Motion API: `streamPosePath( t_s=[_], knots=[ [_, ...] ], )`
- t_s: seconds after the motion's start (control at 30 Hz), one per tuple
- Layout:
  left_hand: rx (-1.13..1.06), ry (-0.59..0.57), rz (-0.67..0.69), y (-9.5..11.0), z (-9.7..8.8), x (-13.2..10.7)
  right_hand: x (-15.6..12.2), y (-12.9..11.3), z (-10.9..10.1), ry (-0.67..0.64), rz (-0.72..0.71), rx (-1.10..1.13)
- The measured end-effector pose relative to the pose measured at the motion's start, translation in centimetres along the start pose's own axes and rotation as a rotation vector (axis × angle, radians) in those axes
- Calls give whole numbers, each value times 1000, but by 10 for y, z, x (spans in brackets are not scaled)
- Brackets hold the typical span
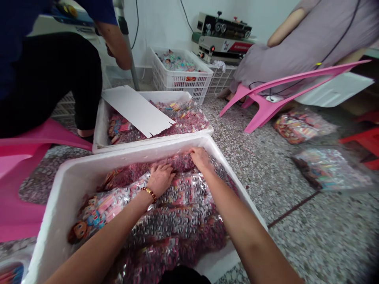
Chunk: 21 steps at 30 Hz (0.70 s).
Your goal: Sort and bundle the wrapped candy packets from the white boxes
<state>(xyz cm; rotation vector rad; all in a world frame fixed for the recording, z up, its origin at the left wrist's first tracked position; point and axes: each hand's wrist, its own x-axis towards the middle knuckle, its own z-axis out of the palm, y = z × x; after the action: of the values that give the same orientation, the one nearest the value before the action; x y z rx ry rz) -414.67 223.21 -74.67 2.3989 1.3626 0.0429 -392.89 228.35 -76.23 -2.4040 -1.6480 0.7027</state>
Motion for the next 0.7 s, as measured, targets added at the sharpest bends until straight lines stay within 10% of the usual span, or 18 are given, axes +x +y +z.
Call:
streamPosePath(
  t_s=[0.7],
  knots=[
    [-27, 54, 23, -3, 5, 0, 4, 10, 0, 11, 12, -50]
  ],
)
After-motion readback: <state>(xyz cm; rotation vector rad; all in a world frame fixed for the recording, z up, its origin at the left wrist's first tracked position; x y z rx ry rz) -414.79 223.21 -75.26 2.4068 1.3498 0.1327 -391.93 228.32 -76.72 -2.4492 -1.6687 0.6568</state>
